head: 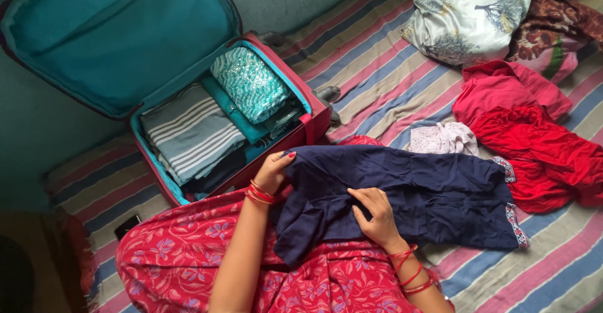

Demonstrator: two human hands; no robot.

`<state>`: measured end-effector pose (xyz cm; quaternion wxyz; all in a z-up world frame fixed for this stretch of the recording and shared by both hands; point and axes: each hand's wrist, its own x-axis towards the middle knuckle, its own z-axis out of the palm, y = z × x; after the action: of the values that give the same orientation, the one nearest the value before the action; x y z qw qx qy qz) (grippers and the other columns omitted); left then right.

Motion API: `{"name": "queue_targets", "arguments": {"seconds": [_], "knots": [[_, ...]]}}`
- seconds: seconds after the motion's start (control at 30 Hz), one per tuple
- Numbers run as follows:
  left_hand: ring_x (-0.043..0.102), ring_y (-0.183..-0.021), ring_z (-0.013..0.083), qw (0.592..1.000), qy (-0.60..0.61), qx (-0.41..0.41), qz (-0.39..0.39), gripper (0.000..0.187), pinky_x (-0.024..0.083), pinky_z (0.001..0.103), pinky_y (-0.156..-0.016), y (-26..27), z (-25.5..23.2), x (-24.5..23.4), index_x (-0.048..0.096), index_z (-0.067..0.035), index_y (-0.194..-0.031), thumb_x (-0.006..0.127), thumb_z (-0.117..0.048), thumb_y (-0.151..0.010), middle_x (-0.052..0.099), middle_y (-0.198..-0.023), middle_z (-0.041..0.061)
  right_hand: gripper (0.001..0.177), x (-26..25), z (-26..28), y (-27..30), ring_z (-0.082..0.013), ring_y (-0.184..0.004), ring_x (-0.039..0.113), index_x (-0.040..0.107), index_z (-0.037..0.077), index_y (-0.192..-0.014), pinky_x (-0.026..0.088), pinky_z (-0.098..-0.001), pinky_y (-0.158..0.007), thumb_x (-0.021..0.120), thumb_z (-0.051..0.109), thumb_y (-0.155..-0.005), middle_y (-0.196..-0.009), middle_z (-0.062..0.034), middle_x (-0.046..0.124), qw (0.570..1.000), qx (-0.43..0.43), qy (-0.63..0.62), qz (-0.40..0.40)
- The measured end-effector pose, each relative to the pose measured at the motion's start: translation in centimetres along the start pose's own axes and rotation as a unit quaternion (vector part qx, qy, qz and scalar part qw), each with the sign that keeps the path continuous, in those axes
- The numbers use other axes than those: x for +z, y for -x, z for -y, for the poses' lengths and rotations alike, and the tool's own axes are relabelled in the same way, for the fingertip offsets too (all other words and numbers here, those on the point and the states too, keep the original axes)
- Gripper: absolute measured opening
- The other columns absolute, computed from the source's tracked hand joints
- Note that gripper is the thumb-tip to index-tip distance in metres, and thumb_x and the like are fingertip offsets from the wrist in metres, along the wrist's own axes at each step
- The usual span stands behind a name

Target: Folding various items of clothing and organizing them into a suitcase placed on a bed.

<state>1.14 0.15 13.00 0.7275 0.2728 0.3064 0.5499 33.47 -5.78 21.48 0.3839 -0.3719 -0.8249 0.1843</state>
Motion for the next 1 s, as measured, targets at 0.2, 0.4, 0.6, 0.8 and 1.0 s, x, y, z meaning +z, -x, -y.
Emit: {"name": "queue_targets", "arguments": {"seconds": [0.2,0.4,0.6,0.8,1.0], "knots": [[0.063,-0.123,0.0294,0.978,0.196,0.075,-0.006,0.041,0.045,0.039,-0.111,0.2,2.7,0.9,0.063,0.007,-0.129,0.06,-0.021,-0.098,0.067,-0.131,0.019,0.038,0.1,-0.3,0.3,-0.0267,-0.103,0.065,0.072,0.008,-0.119,0.046,-0.0404,-0.097,0.072,0.007,-0.081,-0.108,-0.0075,0.069,1.0,-0.007,0.013,0.005],[0.057,-0.133,0.0344,0.972,0.225,0.074,-0.007,0.052,0.04,0.045,-0.116,0.5,3.4,1.0,0.053,0.006,-0.14,0.059,-0.027,-0.1,0.06,-0.143,0.023,0.043,-0.8,1.4,-0.7,-0.0279,-0.112,0.063,0.068,0.008,-0.123,0.045,-0.041,-0.101,0.072,0.007,-0.08,-0.12,-0.0089,0.068,0.999,-0.036,0.008,0.012],[0.054,-0.138,0.0297,0.986,0.15,0.066,-0.023,0.05,0.038,0.041,-0.119,-0.8,4.4,-0.2,0.047,0.004,-0.147,0.054,-0.019,-0.103,0.056,-0.149,0.019,0.052,-1.0,1.9,-0.2,-0.0285,-0.116,0.061,0.066,0.007,-0.128,0.04,-0.0426,-0.107,0.073,0.008,-0.077,-0.123,-0.0085,0.069,0.997,-0.049,-0.023,0.054],[0.055,-0.137,0.0304,0.988,0.143,0.054,-0.014,0.048,0.04,0.042,-0.118,-1.1,4.5,-1.3,0.048,0.004,-0.147,0.053,-0.019,-0.105,0.056,-0.148,0.02,0.047,0.3,3.2,0.3,-0.0242,-0.112,0.064,0.069,0.008,-0.124,0.039,-0.0441,-0.111,0.075,0.006,-0.077,-0.11,-0.002,0.072,0.988,-0.048,-0.114,0.095],[0.055,-0.136,0.029,0.987,0.153,0.038,-0.006,0.047,0.04,0.042,-0.118,-0.9,3.8,-0.8,0.048,0.002,-0.147,0.052,-0.021,-0.106,0.057,-0.147,0.018,0.034,3.1,4.9,-1.5,-0.0291,-0.119,0.065,0.07,0.005,-0.122,0.05,-0.0383,-0.104,0.072,0.009,-0.088,-0.124,-0.011,0.069,0.983,0.017,-0.169,0.069]]}}
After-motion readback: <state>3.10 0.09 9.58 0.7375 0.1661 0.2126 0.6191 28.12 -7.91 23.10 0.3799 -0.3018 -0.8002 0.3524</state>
